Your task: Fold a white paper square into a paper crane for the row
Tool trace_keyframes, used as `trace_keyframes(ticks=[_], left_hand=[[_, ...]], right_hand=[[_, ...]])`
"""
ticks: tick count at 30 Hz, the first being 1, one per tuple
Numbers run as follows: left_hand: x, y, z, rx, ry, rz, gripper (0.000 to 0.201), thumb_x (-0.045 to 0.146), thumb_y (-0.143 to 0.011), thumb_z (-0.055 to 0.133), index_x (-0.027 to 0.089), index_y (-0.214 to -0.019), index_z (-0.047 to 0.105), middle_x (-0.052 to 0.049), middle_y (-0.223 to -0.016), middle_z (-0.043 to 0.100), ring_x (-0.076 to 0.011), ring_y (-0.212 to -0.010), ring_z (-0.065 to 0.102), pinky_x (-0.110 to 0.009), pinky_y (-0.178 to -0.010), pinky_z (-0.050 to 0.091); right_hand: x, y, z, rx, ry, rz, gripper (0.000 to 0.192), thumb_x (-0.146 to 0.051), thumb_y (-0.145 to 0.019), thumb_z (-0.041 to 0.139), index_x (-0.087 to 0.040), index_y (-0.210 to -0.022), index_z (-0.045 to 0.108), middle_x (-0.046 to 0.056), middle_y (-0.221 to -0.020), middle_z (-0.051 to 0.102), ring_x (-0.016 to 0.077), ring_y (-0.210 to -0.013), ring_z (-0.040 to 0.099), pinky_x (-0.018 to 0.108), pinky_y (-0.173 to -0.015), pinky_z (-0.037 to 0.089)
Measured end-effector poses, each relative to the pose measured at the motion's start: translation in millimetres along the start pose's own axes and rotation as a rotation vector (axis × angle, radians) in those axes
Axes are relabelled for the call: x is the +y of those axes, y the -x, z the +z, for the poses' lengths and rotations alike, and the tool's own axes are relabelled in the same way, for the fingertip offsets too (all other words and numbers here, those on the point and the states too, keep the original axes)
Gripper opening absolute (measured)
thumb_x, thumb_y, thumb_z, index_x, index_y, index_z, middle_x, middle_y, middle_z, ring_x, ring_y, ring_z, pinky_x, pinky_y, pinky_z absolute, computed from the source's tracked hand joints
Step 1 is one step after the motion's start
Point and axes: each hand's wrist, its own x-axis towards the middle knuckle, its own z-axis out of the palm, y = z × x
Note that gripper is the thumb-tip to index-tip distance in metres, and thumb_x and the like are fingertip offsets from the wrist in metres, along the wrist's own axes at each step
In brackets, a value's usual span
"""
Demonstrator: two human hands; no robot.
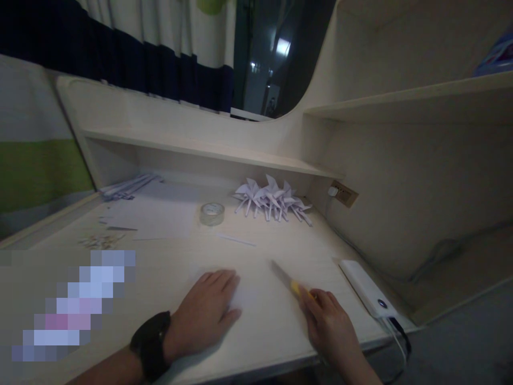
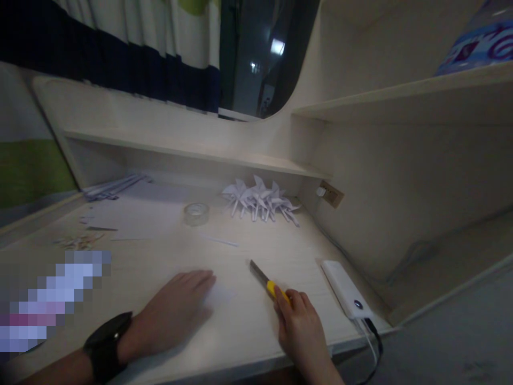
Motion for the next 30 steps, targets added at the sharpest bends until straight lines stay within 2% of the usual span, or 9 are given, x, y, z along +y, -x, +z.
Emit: trace_keyframes(ticks=[4, 7, 9, 11, 14, 17, 20, 25, 30], left_hand=[[0.5, -14.8, -14.1, -0.067, 0.078, -0.089, 0.043, 0.038, -0.070, 0.067, 0.021, -0.108, 0.058, -0.008, -0.106, 0.062, -0.0271, -0.093, 0.059, -0.038, -0.078, 0.045], [-7.8, -23.5, -13.3, -0.150, 0.158, -0.138, 0.039, 0.041, -0.065, 0.071, 0.020, -0.095, 0.060, -0.007, -0.093, 0.065, -0.0259, -0.080, 0.061, -0.033, -0.066, 0.043], [-14.9, -28.3, -10.0, -0.135, 0.208, -0.147, 0.032, 0.040, -0.067, 0.069, 0.020, -0.090, 0.061, -0.005, -0.087, 0.066, -0.0257, -0.080, 0.061, -0.031, -0.064, 0.040], [-21.7, -33.7, -8.0, -0.054, 0.283, -0.145, 0.020, 0.039, -0.074, 0.063, 0.019, -0.078, 0.061, -0.003, -0.077, 0.065, -0.0233, -0.074, 0.060, -0.030, -0.062, 0.037], [-30.6, -43.3, -10.3, 0.195, 0.535, -0.258, 0.033, 0.043, -0.083, 0.051, 0.019, -0.060, 0.052, 0.000, -0.059, 0.055, -0.0181, -0.059, 0.053, -0.027, -0.055, 0.034], [-38.0, -50.2, -15.1, 0.502, 0.925, -0.516, 0.033, 0.050, -0.080, 0.052, 0.019, -0.069, 0.052, 0.002, -0.057, 0.052, -0.0158, -0.052, 0.050, -0.025, -0.049, 0.034], [-43.4, -51.3, -14.9, 0.715, 1.125, -0.677, 0.036, 0.054, -0.073, 0.057, 0.019, -0.076, 0.051, 0.004, -0.058, 0.051, -0.0152, -0.051, 0.049, -0.024, -0.046, 0.036], [-44.3, -46.6, -5.9, 0.837, 1.130, -0.694, 0.037, 0.056, -0.074, 0.055, 0.020, -0.073, 0.046, 0.005, -0.060, 0.047, -0.0132, -0.053, 0.046, -0.023, -0.047, 0.036], [-41.4, -43.5, -0.4, 0.828, 1.173, -0.672, 0.039, 0.058, -0.074, 0.056, 0.021, -0.076, 0.047, 0.006, -0.061, 0.048, -0.0133, -0.052, 0.046, -0.024, -0.047, 0.037]], right_hand=[[5.3, -4.8, 2.5, 0.055, -0.073, 0.015, 0.046, -0.013, -0.084, 0.048, -0.016, -0.130, 0.051, 0.014, -0.102, 0.062, 0.0253, -0.091, 0.058, 0.039, -0.079, 0.053], [7.8, -8.6, 0.3, 0.070, -0.165, 0.047, 0.044, -0.014, -0.084, 0.046, -0.016, -0.128, 0.054, 0.014, -0.103, 0.064, 0.0256, -0.092, 0.060, 0.040, -0.080, 0.054], [7.7, -12.4, -3.2, 0.066, -0.274, 0.086, 0.041, -0.018, -0.087, 0.044, -0.016, -0.126, 0.056, 0.014, -0.104, 0.065, 0.0253, -0.093, 0.062, 0.040, -0.083, 0.053], [6.7, -17.7, -8.2, 0.042, -0.433, 0.152, 0.039, -0.024, -0.090, 0.041, -0.017, -0.125, 0.057, 0.014, -0.109, 0.065, 0.0252, -0.098, 0.062, 0.041, -0.088, 0.051], [3.6, -28.6, -17.5, -0.014, -0.719, 0.298, 0.041, -0.037, -0.092, 0.041, -0.016, -0.123, 0.059, 0.014, -0.115, 0.065, 0.0259, -0.104, 0.061, 0.039, -0.088, 0.051], [-3.2, -40.0, -26.3, -0.142, -1.009, 0.434, 0.051, -0.050, -0.090, 0.043, -0.016, -0.127, 0.056, 0.011, -0.097, 0.070, 0.0229, -0.077, 0.066, 0.033, -0.063, 0.055], [-15.1, -47.6, -30.6, -0.276, -1.189, 0.442, 0.057, -0.054, -0.085, 0.051, -0.017, -0.128, 0.054, 0.006, -0.078, 0.068, 0.0165, -0.057, 0.059, 0.027, -0.049, 0.047], [-40.2, -48.8, -29.8, -0.371, -1.241, 0.354, 0.057, -0.051, -0.083, 0.058, -0.019, -0.129, 0.054, 0.004, -0.077, 0.066, 0.0116, -0.051, 0.050, 0.023, -0.046, 0.039], [-59.4, -46.8, -32.3, -0.406, -1.270, 0.328, 0.054, -0.050, -0.084, 0.057, -0.019, -0.128, 0.056, 0.005, -0.080, 0.067, 0.0109, -0.052, 0.049, 0.023, -0.047, 0.039]])
